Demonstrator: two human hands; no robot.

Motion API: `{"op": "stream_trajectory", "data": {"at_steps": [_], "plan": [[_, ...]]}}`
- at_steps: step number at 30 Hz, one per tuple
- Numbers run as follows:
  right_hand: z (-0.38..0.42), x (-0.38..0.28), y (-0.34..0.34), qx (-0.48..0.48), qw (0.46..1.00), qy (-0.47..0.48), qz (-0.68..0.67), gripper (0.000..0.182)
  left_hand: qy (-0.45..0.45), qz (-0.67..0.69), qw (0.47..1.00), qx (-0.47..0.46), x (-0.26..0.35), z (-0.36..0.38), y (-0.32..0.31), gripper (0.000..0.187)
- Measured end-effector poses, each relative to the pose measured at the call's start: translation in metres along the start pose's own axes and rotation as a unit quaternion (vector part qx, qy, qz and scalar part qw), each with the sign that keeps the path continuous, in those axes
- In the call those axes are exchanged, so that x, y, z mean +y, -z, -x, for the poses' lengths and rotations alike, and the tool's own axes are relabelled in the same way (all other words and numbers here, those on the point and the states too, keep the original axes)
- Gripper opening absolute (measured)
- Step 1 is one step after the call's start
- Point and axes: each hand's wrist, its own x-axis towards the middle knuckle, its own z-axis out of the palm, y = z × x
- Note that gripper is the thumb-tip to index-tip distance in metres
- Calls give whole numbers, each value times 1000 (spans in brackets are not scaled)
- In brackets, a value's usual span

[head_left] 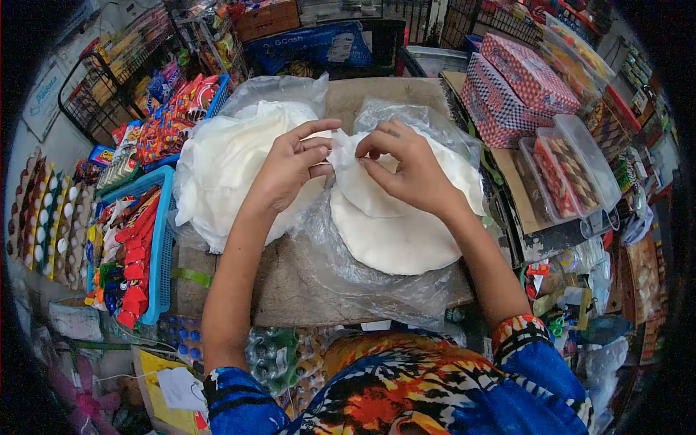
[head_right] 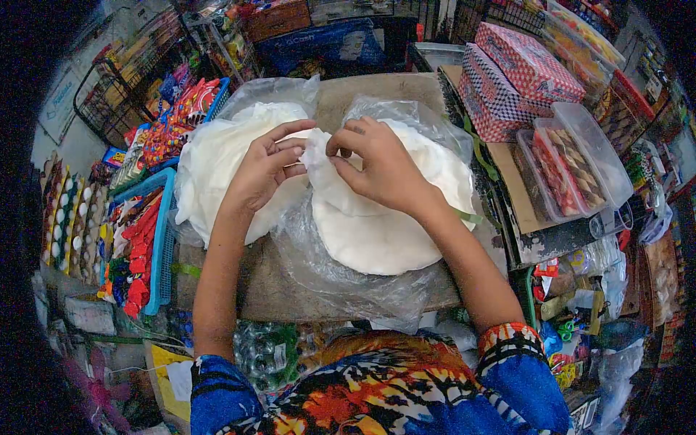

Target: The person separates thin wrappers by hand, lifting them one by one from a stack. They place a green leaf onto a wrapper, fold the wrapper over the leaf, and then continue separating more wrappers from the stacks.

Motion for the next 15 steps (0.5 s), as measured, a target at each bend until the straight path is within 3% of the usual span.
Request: {"op": "stream_trajectory", "data": {"at_steps": [6,8,9,11,15], "plan": [[1,5,-3,-6,1000,-2,11,10,-4,-42,999,-15,2,3,-8,45],[2,6,-3,3,1000,-2,15,10,-118,-186,974,-56,-5,-1,-8,41],[2,6,-3,3,1000,-2,15,10,-118,-186,974,-57,-5,-1,-8,41],[1,5,-2,5,1000,-16,-3,12,-153,-301,941,-5,-5,-1,-8,36],[0,-10,7,-67,996,-43,40,26,-121,-314,940,51,0,1,-8,30]]}}
